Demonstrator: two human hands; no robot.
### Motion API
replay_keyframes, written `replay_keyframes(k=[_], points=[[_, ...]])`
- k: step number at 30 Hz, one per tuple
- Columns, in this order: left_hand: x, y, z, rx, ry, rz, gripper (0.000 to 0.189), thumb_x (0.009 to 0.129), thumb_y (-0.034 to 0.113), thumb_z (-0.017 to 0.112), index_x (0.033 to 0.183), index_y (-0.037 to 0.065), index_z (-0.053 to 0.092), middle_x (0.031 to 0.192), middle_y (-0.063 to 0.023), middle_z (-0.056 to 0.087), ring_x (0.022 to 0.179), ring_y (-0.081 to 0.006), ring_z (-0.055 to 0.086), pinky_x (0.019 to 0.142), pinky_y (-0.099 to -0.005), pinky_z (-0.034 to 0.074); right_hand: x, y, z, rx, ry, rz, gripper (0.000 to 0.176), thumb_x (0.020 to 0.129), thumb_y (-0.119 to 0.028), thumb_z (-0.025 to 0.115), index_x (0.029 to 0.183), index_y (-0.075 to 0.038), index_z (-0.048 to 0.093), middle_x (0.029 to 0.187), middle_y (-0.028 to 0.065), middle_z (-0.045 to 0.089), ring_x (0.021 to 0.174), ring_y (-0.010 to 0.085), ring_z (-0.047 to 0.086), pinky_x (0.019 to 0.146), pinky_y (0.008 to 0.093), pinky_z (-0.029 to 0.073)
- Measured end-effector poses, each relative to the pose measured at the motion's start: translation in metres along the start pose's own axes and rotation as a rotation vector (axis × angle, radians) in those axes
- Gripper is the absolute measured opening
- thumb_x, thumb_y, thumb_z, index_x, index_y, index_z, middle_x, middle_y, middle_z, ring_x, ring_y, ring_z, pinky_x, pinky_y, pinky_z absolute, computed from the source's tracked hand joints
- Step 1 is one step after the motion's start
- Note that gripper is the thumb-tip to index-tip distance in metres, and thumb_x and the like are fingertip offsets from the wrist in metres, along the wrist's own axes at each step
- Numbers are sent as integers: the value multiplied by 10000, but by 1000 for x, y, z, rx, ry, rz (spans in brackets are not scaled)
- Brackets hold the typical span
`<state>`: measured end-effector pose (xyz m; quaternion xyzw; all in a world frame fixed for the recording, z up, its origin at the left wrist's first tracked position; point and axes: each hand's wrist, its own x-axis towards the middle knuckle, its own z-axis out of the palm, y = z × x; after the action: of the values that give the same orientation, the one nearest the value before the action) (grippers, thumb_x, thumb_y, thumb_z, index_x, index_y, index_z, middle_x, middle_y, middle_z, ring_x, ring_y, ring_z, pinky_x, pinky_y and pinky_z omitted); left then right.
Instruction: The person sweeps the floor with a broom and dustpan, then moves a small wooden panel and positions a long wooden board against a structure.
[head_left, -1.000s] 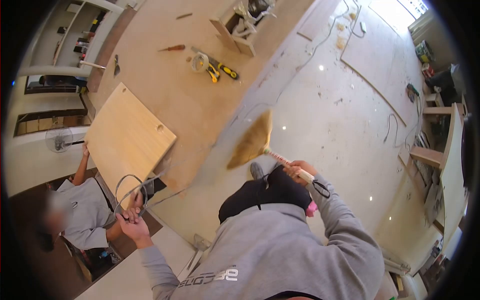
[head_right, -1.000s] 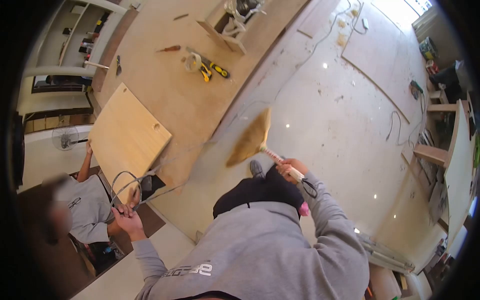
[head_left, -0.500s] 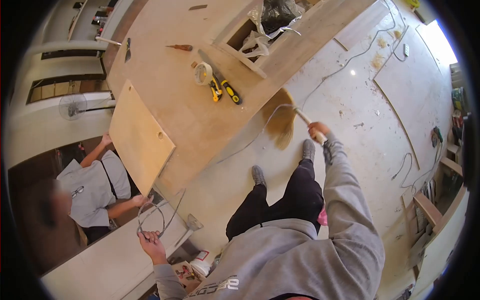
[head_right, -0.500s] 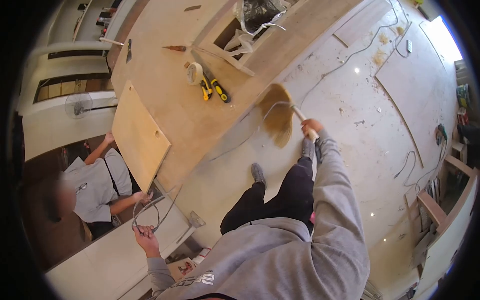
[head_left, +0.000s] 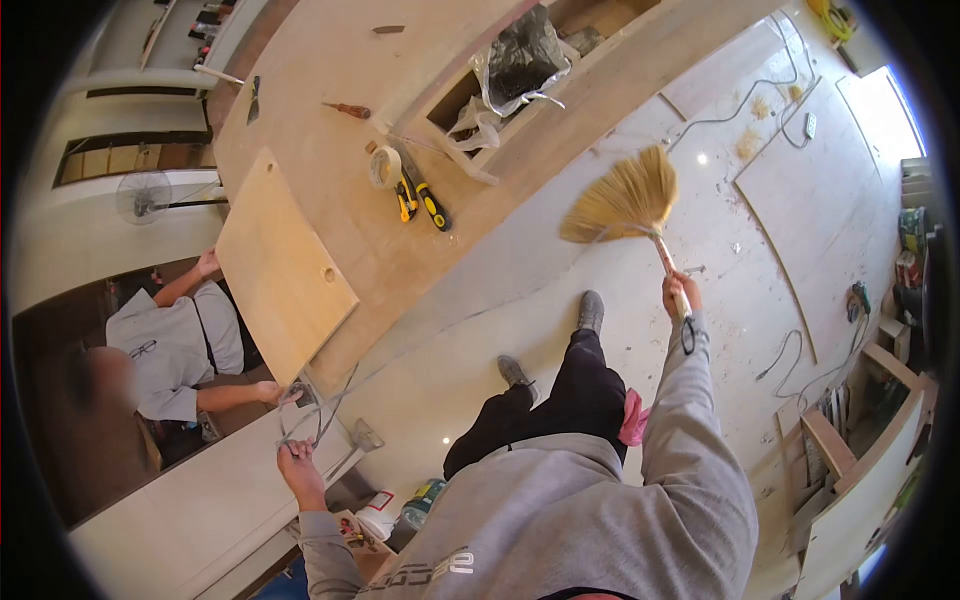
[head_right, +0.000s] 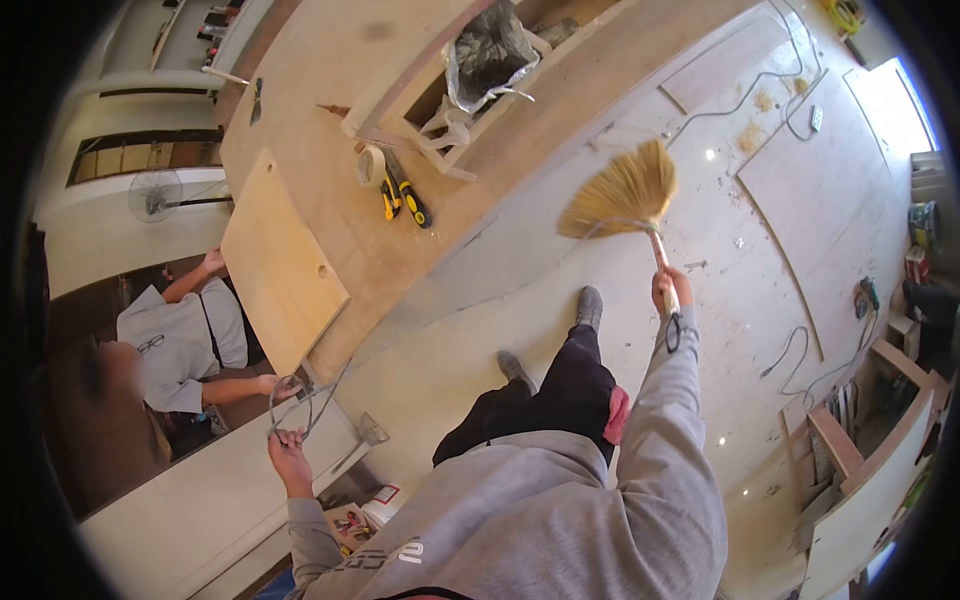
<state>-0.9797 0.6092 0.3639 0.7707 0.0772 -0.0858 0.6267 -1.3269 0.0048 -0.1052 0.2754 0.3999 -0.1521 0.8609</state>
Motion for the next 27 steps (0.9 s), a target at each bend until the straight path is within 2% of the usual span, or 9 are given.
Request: replay_keyframes(k=[4,6,9,10,12,15,17,21,27], points=[[7,-35,-38,149,-106,-7,159,907,150,495,1004,29,467,788,-72,533,697,-187,516,876,-409,455,-38,39,-17,-319,232,-124,133,888,-192,476,798,-118,412,530,-3,414,391,109,406,326,240,354],[-15,-32,-3,216,153,-143,372,866,95,532,1195,-10,393,888,-111,595,778,-201,570,841,-361,495,-71,60,-42,-682,153,-199,204,911,-286,487,772,-151,422,544,-2,450,405,128,448,343,271,376],[-25,-48,2,450,-188,-81,149,812,90,592,940,22,624,832,-26,620,749,-134,572,672,-269,470,-116,62,-55,-740,-16,68,247,893,-330,430,720,-153,440,523,-8,429,392,118,417,351,274,383],[-28,-39,14,663,-315,36,158,803,96,603,942,23,622,810,-39,626,741,-131,567,661,-284,472,-131,74,-38,-353,157,136,203,867,-269,427,715,-135,446,513,-13,412,398,111,406,365,265,391],[-31,-41,28,621,-363,64,128,796,117,623,889,29,620,778,-76,626,716,-140,572,644,-293,471,-142,78,-31,-691,43,64,156,846,-201,458,727,-99,442,536,-15,421,447,108,435,395,241,407],[-30,-58,37,759,-415,105,185,783,178,657,895,38,610,765,-125,629,694,-199,603,627,-322,474,-158,114,30,-479,203,400,122,829,-137,457,782,-25,464,561,-12,445,472,86,452,450,224,413],[-32,-77,36,792,-457,144,258,768,242,681,923,56,593,771,-151,633,700,-266,624,624,-357,479,-156,123,27,-1956,-378,-122,111,835,-96,471,882,-28,545,606,22,442,534,113,429,459,227,362],[-30,-78,41,707,-493,127,491,748,284,710,1185,120,557,771,-148,632,671,-285,615,613,-356,476,-144,170,65,-739,224,563,125,833,-130,455,761,-28,460,538,-21,429,452,85,426,440,227,393],[-16,-97,17,702,-623,375,682,701,370,743,1305,190,482,838,-158,652,747,-301,634,661,-391,480,-141,212,71,-809,332,583,146,873,-155,441,827,-33,506,524,-16,416,435,101,415,430,256,397]])
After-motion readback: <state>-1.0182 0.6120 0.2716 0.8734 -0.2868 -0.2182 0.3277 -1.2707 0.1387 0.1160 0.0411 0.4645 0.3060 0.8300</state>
